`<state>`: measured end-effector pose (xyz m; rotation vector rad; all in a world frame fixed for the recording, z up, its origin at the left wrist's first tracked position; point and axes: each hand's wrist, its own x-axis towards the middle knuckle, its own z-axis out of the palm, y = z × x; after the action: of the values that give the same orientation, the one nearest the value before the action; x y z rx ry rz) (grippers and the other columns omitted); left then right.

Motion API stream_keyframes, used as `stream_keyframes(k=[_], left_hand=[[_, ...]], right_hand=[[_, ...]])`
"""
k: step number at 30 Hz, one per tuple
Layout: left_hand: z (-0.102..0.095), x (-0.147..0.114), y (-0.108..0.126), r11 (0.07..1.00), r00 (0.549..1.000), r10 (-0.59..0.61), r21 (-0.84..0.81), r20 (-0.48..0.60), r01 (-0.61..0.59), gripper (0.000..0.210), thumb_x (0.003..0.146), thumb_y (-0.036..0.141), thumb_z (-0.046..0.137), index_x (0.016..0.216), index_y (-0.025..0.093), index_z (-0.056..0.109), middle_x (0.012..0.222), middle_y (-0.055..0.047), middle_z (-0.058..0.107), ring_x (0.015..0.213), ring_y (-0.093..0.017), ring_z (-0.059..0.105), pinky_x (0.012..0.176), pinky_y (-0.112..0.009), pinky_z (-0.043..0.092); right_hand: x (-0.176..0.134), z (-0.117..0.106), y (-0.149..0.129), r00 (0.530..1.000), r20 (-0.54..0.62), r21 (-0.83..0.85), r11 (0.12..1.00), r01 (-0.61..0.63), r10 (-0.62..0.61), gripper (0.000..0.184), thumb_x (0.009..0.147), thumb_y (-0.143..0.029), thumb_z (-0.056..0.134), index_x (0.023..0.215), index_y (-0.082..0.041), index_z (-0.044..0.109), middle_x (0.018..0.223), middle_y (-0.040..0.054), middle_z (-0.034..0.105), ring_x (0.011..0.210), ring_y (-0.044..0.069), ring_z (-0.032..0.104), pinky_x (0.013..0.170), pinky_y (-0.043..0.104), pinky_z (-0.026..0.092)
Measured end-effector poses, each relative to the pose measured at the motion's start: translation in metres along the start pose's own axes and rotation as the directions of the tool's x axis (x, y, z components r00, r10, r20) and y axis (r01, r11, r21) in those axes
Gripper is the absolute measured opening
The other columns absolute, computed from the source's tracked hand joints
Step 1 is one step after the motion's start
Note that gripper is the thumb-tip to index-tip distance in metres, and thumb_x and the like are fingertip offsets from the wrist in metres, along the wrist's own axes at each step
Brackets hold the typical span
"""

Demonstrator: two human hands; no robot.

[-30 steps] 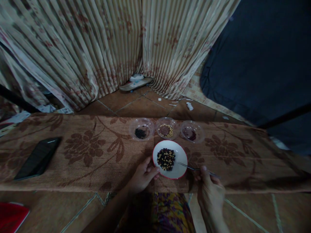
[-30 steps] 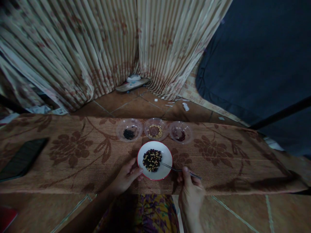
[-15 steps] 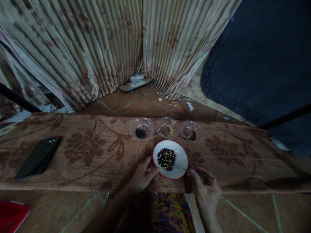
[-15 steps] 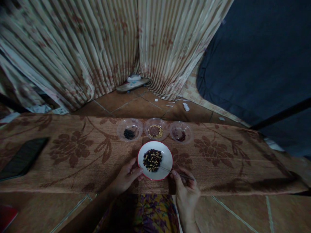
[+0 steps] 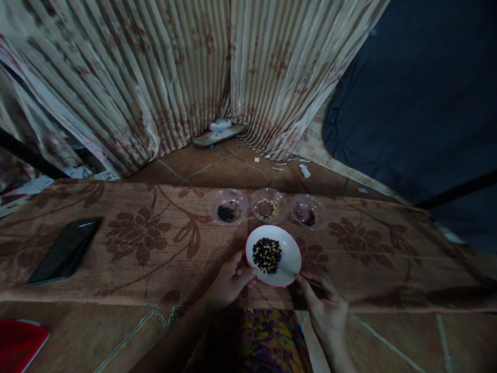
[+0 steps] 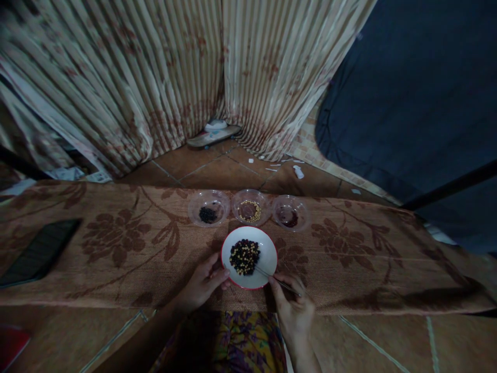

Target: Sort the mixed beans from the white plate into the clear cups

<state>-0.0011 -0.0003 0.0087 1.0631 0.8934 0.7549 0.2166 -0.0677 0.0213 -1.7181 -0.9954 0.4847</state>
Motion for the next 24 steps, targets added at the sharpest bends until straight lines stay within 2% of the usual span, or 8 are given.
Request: stream_keyframes(k=[4, 9, 12, 17, 21, 24], left_hand=[[0.000, 0.001, -0.001, 1.000, 1.000, -0.001, -0.009, 0.003, 0.001, 0.048, 0.082, 0.048, 0.069, 0.114, 0.016, 0.055, 0.076, 0.000, 0.064, 0.063, -0.013, 0.060, 0.060, -0.025, 0.050], [-0.002, 0.002, -0.005, 1.000, 1.000, 0.009, -0.002, 0.021, -0.009, 0.045, 0.083, 0.048, 0.068, 0.113, 0.017, 0.055, 0.077, -0.001, 0.065, 0.063, -0.013, 0.061, 0.060, -0.025, 0.050], [-0.002, 0.002, -0.008, 1.000, 1.000, 0.013, -0.004, 0.019, -0.013, 0.044, 0.084, 0.047, 0.067, 0.115, 0.017, 0.055, 0.078, -0.001, 0.065, 0.064, -0.013, 0.061, 0.060, -0.025, 0.050], [-0.002, 0.002, -0.008, 1.000, 1.000, 0.015, 0.001, 0.018, -0.015, 0.046, 0.084, 0.046, 0.068, 0.118, 0.018, 0.054, 0.078, -0.001, 0.066, 0.065, -0.014, 0.063, 0.062, -0.026, 0.052], [-0.002, 0.002, -0.007, 1.000, 1.000, 0.011, -0.013, 0.011, -0.011, 0.050, 0.083, 0.047, 0.069, 0.120, 0.017, 0.053, 0.077, -0.001, 0.065, 0.064, -0.014, 0.062, 0.062, -0.027, 0.052], [-0.002, 0.002, -0.008, 1.000, 0.999, 0.024, -0.011, 0.025, -0.024, 0.049, 0.085, 0.046, 0.067, 0.120, 0.017, 0.053, 0.076, 0.000, 0.064, 0.064, -0.014, 0.061, 0.061, -0.026, 0.052]], right_hand=[[-0.002, -0.002, 0.003, 0.999, 0.041, -0.029, 0.999, -0.014, 0.015, 0.034, 0.070, -0.049, 0.075, 0.080, -0.017, 0.074, 0.076, 0.0064, 0.073, 0.070, 0.020, 0.069, 0.065, 0.030, 0.057], [0.005, -0.002, -0.013, 0.972, 0.168, -0.115, 0.976, 0.183, -0.162, 0.025, 0.079, -0.045, 0.068, 0.083, -0.021, 0.075, 0.084, 0.0066, 0.075, 0.078, 0.021, 0.071, 0.072, 0.031, 0.056], [0.015, -0.001, -0.023, 0.940, 0.269, -0.160, 0.953, 0.257, -0.208, 0.024, 0.084, -0.043, 0.064, 0.087, -0.022, 0.076, 0.092, 0.0075, 0.075, 0.085, 0.022, 0.071, 0.075, 0.031, 0.056], [0.028, 0.002, -0.028, 0.915, 0.357, -0.187, 0.945, 0.268, -0.189, 0.026, 0.085, -0.045, 0.063, 0.087, -0.022, 0.075, 0.093, 0.0075, 0.074, 0.082, 0.021, 0.070, 0.071, 0.030, 0.056], [0.025, -0.001, -0.028, 0.906, 0.371, -0.222, 0.928, 0.301, -0.205, 0.023, 0.085, -0.043, 0.063, 0.081, -0.022, 0.073, 0.086, 0.0059, 0.072, 0.083, 0.021, 0.069, 0.074, 0.029, 0.053], [0.019, -0.007, -0.026, 0.920, 0.352, -0.212, 0.942, 0.259, -0.174, 0.024, 0.085, -0.044, 0.064, 0.082, -0.022, 0.073, 0.088, 0.0064, 0.072, 0.085, 0.021, 0.069, 0.073, 0.029, 0.054]])
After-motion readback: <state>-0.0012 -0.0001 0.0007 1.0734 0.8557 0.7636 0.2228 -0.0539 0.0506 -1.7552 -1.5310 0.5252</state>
